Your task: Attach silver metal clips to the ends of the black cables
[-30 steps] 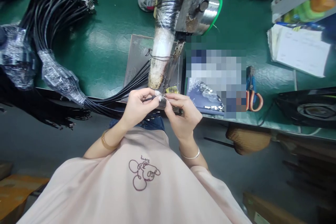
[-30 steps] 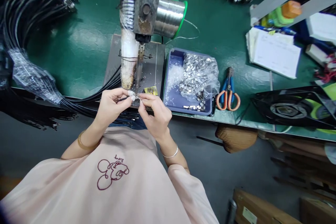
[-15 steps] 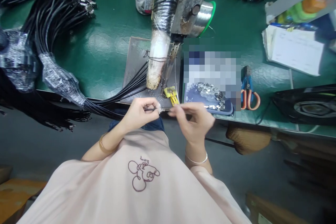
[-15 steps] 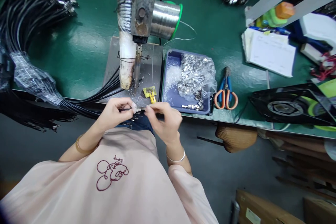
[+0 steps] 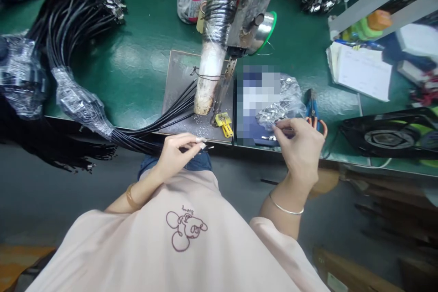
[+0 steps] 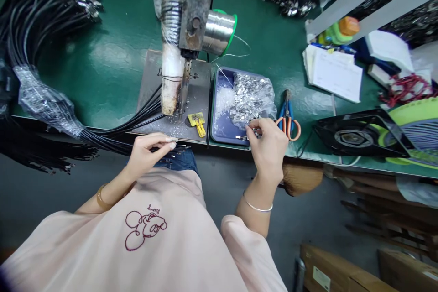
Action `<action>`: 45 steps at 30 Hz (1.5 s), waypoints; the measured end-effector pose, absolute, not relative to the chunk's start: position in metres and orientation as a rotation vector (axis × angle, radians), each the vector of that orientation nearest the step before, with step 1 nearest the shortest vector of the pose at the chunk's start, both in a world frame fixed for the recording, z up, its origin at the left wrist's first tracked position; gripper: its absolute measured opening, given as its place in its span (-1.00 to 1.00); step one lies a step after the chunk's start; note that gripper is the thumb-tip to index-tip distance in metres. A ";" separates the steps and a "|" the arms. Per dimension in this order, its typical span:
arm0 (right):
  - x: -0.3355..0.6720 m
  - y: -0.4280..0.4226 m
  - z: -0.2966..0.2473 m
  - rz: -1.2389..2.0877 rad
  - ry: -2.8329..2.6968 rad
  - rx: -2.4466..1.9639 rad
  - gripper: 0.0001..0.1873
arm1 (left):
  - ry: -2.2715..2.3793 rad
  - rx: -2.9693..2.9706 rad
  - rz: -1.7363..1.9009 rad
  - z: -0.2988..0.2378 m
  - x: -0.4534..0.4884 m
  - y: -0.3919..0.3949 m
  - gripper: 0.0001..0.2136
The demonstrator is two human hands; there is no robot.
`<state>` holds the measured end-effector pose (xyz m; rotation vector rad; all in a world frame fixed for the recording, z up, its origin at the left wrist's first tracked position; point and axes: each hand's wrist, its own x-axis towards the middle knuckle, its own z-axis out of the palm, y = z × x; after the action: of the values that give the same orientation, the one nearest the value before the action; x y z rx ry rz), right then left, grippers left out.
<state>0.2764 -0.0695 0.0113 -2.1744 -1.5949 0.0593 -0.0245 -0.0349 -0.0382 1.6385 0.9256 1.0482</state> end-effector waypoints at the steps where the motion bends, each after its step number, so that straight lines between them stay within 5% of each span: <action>1: 0.281 -0.065 0.008 0.083 -1.603 -2.192 -0.86 | 0.951 1.769 1.136 -0.036 -0.026 -0.028 -0.88; 9: 0.285 -0.047 0.004 0.046 -1.678 -2.206 -0.86 | 1.274 2.520 0.835 -0.028 -0.021 0.020 -0.77; 22: 0.281 -0.050 0.002 0.241 -1.692 -2.028 -0.88 | 0.076 1.441 0.153 0.008 -0.030 -0.006 -0.91; 31: 0.278 -0.053 -0.001 0.226 -1.713 -2.016 -0.90 | 1.022 0.994 1.032 -0.023 -0.018 -0.027 -0.79; 37: 0.271 -0.058 0.001 0.095 -1.674 -1.989 -0.89 | 0.897 0.782 0.927 -0.012 -0.017 -0.014 -0.67; 45: 0.207 -0.077 0.014 0.208 -1.274 -1.649 -0.85 | 0.884 0.938 0.841 -0.001 -0.007 -0.012 -0.81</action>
<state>0.2068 -0.0773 0.0142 -1.6487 -1.2739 0.2077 -0.0068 -0.0116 -0.0015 0.9379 0.8842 0.8412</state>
